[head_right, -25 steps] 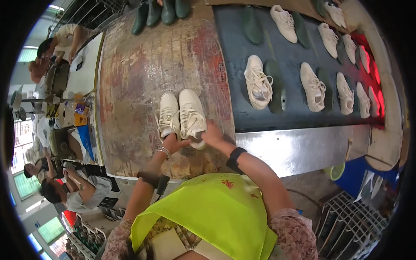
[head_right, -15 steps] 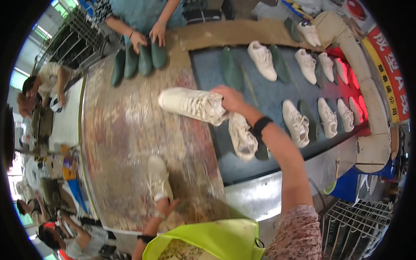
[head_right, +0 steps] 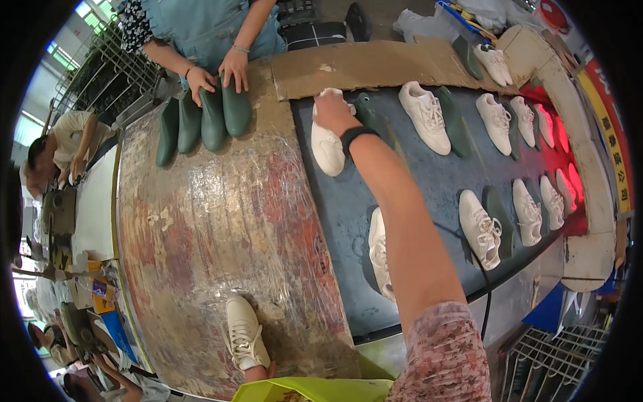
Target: Picking up shoes and lasts from a conveyor belt and organizing them on a workstation table.
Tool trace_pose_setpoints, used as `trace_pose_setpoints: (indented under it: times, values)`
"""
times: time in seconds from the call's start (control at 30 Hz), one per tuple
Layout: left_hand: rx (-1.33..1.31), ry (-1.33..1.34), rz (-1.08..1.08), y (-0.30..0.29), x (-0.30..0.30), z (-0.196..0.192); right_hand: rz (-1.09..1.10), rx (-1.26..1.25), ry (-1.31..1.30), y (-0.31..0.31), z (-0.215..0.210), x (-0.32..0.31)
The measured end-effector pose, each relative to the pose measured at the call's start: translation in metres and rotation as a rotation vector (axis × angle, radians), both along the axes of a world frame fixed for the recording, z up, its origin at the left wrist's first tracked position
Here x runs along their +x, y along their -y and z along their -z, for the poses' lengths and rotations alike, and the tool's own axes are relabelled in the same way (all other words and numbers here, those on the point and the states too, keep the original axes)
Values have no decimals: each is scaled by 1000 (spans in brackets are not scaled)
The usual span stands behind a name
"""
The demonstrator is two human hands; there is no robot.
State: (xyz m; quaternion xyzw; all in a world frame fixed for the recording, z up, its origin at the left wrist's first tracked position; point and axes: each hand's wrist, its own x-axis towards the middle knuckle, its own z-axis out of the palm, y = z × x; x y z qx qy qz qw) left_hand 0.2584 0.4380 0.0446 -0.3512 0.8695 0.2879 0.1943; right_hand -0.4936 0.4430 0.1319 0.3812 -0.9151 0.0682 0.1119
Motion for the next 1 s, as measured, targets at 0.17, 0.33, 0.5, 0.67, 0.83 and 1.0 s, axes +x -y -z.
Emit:
trace_pose_setpoints:
  times: [0.17, 0.33, 0.5, 0.67, 0.83, 1.0]
  values:
    - [-141, 163, 34, -4, -114, -115, -280, 96, 96, -43, 16, 14]
    - [-194, 118, 29, -6, -89, -98, 185, 145, -147, 1, 18, 69]
    - [-191, 104, 156, -14, -92, -82, 437, 23, -35, -44, 31, 46]
    - [-224, 101, 212, -8, -83, -77, 210, -418, 208, -76, 13, 69]
    - [-278, 105, 254, 6, -70, -64, -69, -781, 64, -147, -32, 191]
    - [-360, -31, 273, -2, -96, -80, 65, -669, 263, -247, -39, 357]
